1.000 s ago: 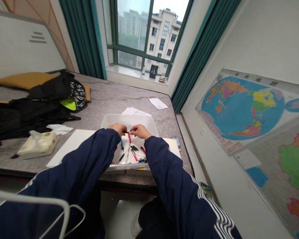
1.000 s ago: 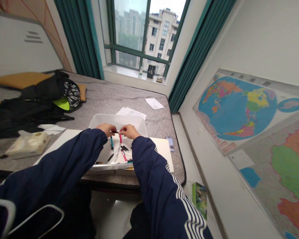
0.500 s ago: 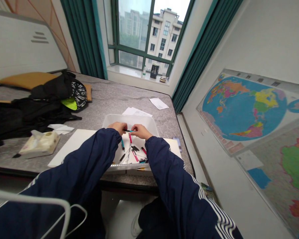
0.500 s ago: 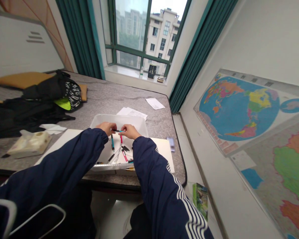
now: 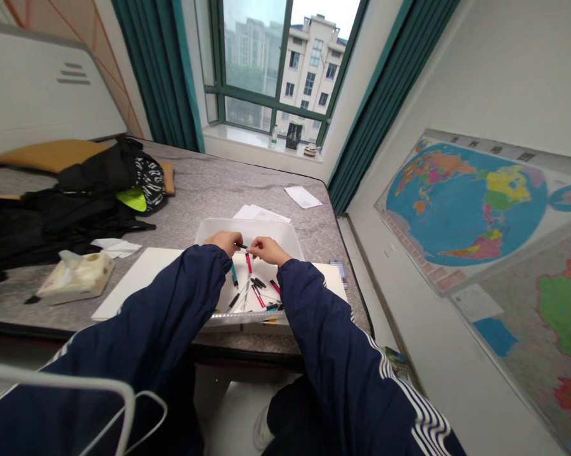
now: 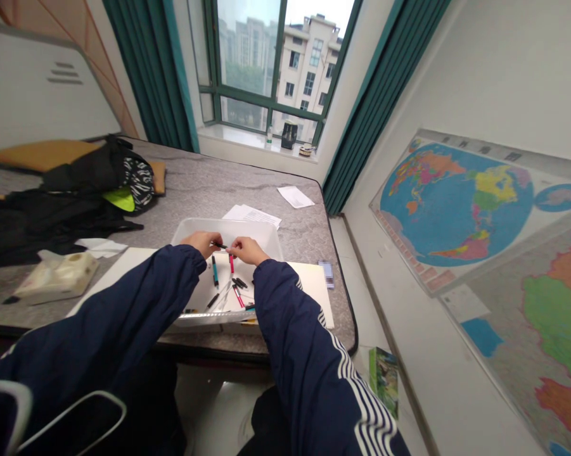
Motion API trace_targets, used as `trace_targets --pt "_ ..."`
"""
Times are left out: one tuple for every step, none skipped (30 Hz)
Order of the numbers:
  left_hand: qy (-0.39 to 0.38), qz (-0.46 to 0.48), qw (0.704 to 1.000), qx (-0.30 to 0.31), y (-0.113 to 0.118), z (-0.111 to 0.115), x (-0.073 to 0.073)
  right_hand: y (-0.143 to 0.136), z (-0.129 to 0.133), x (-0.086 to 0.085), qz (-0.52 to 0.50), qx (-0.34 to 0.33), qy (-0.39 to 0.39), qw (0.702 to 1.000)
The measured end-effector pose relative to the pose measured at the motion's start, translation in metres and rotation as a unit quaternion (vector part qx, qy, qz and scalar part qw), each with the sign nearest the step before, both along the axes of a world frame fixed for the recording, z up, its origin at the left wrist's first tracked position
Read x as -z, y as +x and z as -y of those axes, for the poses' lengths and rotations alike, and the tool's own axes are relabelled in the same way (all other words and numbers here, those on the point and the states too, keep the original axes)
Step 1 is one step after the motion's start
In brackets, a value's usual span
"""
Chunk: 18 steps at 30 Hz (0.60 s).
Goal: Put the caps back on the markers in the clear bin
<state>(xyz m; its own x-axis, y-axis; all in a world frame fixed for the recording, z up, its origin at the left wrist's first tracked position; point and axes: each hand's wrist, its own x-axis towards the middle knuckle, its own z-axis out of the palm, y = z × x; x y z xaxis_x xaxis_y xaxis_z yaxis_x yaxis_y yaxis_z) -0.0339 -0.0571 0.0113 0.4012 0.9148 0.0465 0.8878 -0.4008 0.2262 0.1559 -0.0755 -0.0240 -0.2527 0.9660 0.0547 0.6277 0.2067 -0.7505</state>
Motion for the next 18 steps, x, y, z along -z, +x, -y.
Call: trace_targets --pt "0.005 -0.001 1.000 -0.002 0.000 0.000 0.000 0.000 0.000 0.000 0.003 -0.001 -0.010 1.000" --pt "0.008 -0.002 1.000 -0.004 0.000 0.000 0.000 0.000 -0.001 0.001 0.004 -0.002 -0.018 1.000" --pt "0.009 -0.002 1.000 -0.007 0.000 0.000 0.000 0.000 -0.001 0.002 0.003 -0.003 -0.024 1.000" --pt "0.010 0.000 1.000 -0.008 0.000 0.000 0.000 0.000 -0.002 0.003 -0.005 -0.004 -0.026 1.000" --pt "0.010 0.003 1.000 -0.007 -0.001 0.000 0.000 0.000 -0.003 0.004 -0.019 -0.001 -0.023 1.000" --pt "0.011 0.006 1.000 -0.006 -0.001 0.000 0.000 0.000 -0.004 0.006 -0.035 0.003 -0.015 0.999" --pt "0.013 0.010 1.000 -0.005 -0.001 -0.001 0.000 0.000 -0.005 0.007 -0.049 0.008 -0.008 0.999" --pt "0.014 0.014 1.000 -0.004 -0.001 -0.001 0.001 0.000 -0.006 0.008 -0.059 0.013 -0.003 0.998" --pt "0.011 0.018 1.000 -0.003 -0.001 -0.002 0.001 0.000 -0.006 0.009 -0.063 0.017 -0.001 0.998" --pt "0.005 0.022 1.000 0.001 -0.001 -0.002 0.002 0.001 -0.007 0.009 -0.061 0.021 -0.001 0.998" --pt "-0.001 0.026 1.000 0.010 0.000 -0.003 0.004 0.001 -0.006 0.009 -0.054 0.023 -0.004 0.998" --pt "-0.009 0.030 0.999 0.022 0.000 -0.003 0.005 0.002 -0.006 0.009 -0.043 0.024 -0.005 0.999" --pt "-0.018 0.032 0.999 0.038 0.001 -0.004 0.007 0.002 -0.006 0.008 -0.030 0.024 -0.002 0.999" --pt "-0.030 0.029 0.998 0.053 0.002 -0.005 0.008 0.002 -0.005 0.007 -0.015 0.023 0.003 1.000" --pt "-0.042 0.021 0.997 0.066 0.003 -0.006 0.010 0.003 -0.004 0.007 0.002 0.021 0.008 1.000" --pt "-0.054 0.011 0.996 0.072 0.003 -0.006 0.011 0.003 -0.003 0.006 0.017 0.018 0.014 1.000" --pt "-0.064 0.000 0.995 0.071 0.004 -0.006 0.011 0.003 -0.002 0.005 0.031 0.014 0.019 0.999" --pt "-0.068 -0.010 0.995 0.067 0.004 -0.006 0.011 0.003 -0.002 0.004 0.042 0.010 0.023 0.999"
